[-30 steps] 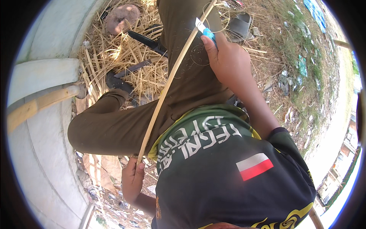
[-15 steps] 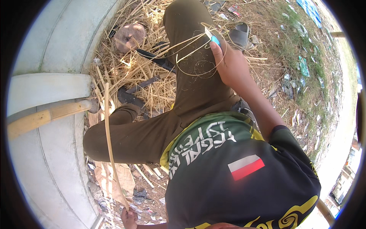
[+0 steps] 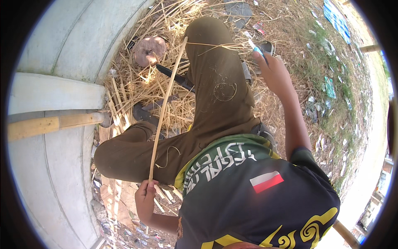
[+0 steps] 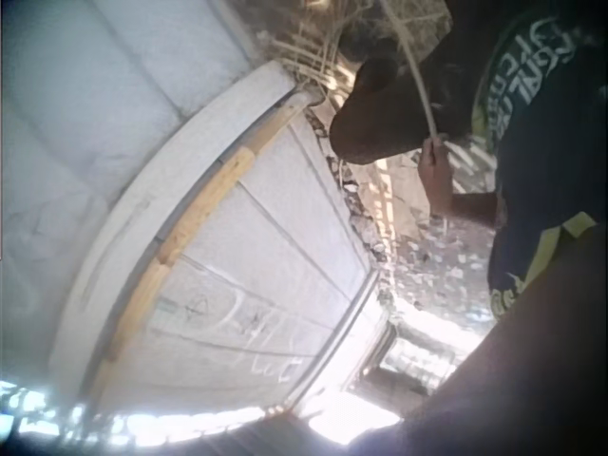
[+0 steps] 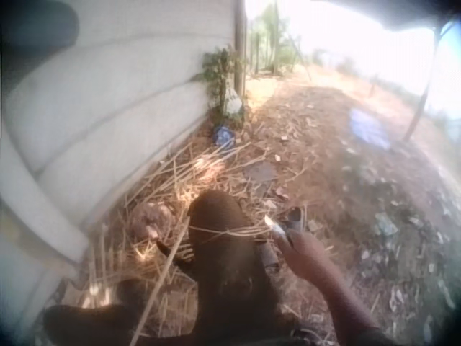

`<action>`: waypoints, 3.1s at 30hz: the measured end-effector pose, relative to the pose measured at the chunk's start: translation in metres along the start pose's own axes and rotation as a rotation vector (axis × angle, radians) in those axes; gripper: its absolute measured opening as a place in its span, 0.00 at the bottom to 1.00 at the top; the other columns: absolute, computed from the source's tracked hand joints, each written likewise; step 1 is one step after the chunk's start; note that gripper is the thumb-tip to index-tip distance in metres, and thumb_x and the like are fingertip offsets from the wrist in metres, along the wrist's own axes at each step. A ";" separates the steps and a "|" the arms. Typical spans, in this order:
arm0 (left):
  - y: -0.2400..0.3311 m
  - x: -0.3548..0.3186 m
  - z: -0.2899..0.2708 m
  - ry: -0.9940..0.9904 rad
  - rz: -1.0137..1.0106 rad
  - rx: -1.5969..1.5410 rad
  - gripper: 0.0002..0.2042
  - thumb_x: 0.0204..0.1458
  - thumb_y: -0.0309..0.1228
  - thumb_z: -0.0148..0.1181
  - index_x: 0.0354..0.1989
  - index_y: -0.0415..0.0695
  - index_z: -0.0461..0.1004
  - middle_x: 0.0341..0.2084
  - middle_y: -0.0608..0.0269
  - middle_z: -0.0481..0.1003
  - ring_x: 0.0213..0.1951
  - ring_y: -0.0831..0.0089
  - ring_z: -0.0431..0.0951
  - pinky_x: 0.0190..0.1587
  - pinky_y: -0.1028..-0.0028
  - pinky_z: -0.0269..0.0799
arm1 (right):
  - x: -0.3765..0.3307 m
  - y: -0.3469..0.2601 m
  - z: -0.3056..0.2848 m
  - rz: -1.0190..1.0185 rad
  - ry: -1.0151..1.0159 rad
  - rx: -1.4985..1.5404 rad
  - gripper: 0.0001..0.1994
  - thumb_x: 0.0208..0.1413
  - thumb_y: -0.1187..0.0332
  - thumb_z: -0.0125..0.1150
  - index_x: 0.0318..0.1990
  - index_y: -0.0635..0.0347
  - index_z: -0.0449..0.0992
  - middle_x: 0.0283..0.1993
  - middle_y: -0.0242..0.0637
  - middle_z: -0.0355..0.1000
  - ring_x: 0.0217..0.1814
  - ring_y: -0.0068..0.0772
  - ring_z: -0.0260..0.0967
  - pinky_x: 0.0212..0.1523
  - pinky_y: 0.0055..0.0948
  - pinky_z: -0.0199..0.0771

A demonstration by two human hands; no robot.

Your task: The person sits on the ground and uses a utility knife to shave and smooth a thin bamboo stick. They hold the stick against their leg and scrape the blade along its length to remove the outer layer, occasionally switching to a larger knife to split or cut the bamboo.

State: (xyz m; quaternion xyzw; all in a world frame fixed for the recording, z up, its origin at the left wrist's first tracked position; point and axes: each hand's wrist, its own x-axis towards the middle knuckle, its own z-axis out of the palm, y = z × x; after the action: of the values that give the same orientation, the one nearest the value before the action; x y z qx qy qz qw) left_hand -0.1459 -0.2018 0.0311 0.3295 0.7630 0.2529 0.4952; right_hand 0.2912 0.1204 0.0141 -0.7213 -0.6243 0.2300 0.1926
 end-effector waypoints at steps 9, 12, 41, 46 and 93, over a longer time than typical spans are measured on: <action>0.020 -0.016 0.007 0.133 0.097 -0.101 0.17 0.69 0.41 0.60 0.50 0.37 0.82 0.21 0.79 0.62 0.24 0.88 0.56 0.27 0.82 0.49 | -0.043 -0.030 0.019 -0.454 0.275 0.430 0.23 0.75 0.52 0.48 0.35 0.64 0.71 0.19 0.43 0.65 0.19 0.41 0.64 0.25 0.39 0.63; 0.028 -0.005 0.018 0.053 0.160 -0.023 0.15 0.67 0.37 0.62 0.51 0.36 0.83 0.24 0.75 0.70 0.26 0.88 0.62 0.29 0.81 0.54 | -0.034 -0.028 0.006 -0.376 0.232 0.579 0.25 0.77 0.49 0.41 0.35 0.63 0.70 0.22 0.30 0.61 0.26 0.21 0.59 0.27 0.30 0.58; 0.047 -0.020 -0.004 0.017 0.068 0.173 0.14 0.60 0.28 0.68 0.50 0.31 0.82 0.23 0.68 0.74 0.27 0.84 0.65 0.30 0.80 0.60 | -0.067 0.000 0.056 -0.289 0.025 0.019 0.25 0.74 0.47 0.46 0.35 0.61 0.69 0.19 0.49 0.71 0.23 0.62 0.72 0.24 0.54 0.69; 0.053 -0.040 -0.007 0.036 0.061 0.238 0.12 0.60 0.26 0.66 0.48 0.29 0.83 0.23 0.67 0.75 0.25 0.85 0.65 0.28 0.80 0.59 | -0.067 0.002 0.063 -0.301 0.033 0.051 0.24 0.74 0.46 0.46 0.36 0.61 0.69 0.20 0.50 0.71 0.24 0.63 0.72 0.26 0.56 0.70; 0.111 0.119 0.126 -0.444 0.213 -0.373 0.14 0.72 0.43 0.55 0.43 0.44 0.72 0.20 0.75 0.65 0.21 0.89 0.59 0.22 0.84 0.52 | 0.041 -0.030 -0.044 -0.130 -0.339 0.958 0.20 0.68 0.52 0.61 0.49 0.64 0.76 0.20 0.22 0.61 0.17 0.13 0.58 0.18 0.19 0.56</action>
State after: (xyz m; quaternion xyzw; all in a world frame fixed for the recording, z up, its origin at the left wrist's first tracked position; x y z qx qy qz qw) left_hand -0.0365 -0.0319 -0.0079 0.3585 0.5377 0.3607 0.6725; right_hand 0.2972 0.1657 0.0634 -0.4641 -0.5150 0.5917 0.4115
